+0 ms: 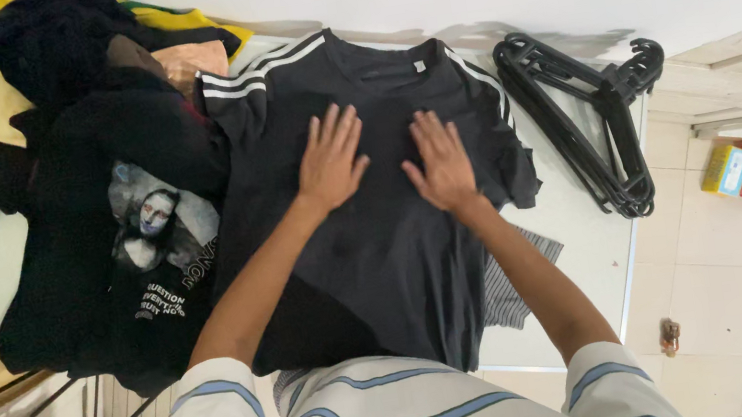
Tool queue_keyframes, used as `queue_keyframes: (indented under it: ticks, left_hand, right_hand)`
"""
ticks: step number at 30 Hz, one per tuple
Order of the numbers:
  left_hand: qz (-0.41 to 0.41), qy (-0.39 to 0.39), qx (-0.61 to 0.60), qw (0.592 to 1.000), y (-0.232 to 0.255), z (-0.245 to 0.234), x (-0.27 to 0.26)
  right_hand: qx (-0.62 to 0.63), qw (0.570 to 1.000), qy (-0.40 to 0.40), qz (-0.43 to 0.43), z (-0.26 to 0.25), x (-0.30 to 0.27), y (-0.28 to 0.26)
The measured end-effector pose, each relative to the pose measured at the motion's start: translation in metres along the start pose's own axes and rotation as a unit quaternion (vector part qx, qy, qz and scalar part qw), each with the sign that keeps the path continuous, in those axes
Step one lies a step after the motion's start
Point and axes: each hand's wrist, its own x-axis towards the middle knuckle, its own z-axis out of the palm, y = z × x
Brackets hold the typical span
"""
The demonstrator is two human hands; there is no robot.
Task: The person smooths out a blue long-sleeved shirt on a white table, places a hanger inside it, and hangs it on a nearby clothing rack. They repeat this process with a black Adidas t-shirt and a black graphic t-shirt, smoothing each garment before placing it on a hanger and moving it to the rack.
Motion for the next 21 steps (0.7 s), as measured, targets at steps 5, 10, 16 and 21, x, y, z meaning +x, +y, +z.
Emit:
queue_keyframes:
  ticks: [5,10,16,21]
  left_hand:
    - [0.064,-0.044,0.009,0.997,0.020,-0.010,-0.040]
    - [0.049,-0.074,0.114,0.990,-0.031,-0.026,-0.052]
    - [0.011,-0.002,0.199,0.980,-0.074,-0.034,-0.096]
    - [0.028,0.010,0.014,0.999,0.019,-0.013,-0.141]
  right_hand:
    - [-0.028,0.985,-0.111,-0.128,-0.013,-0.028,-0.014]
    - [-0.143,0.980,-0.131,-0.043,-0.043,-0.056,0.038]
    - [-0.142,0.985,-0.048,0.085,-0.033,-0.086,0.019]
    - [-0.029,0.998,-0.046,0.014,0.003,-0.112,-0.104]
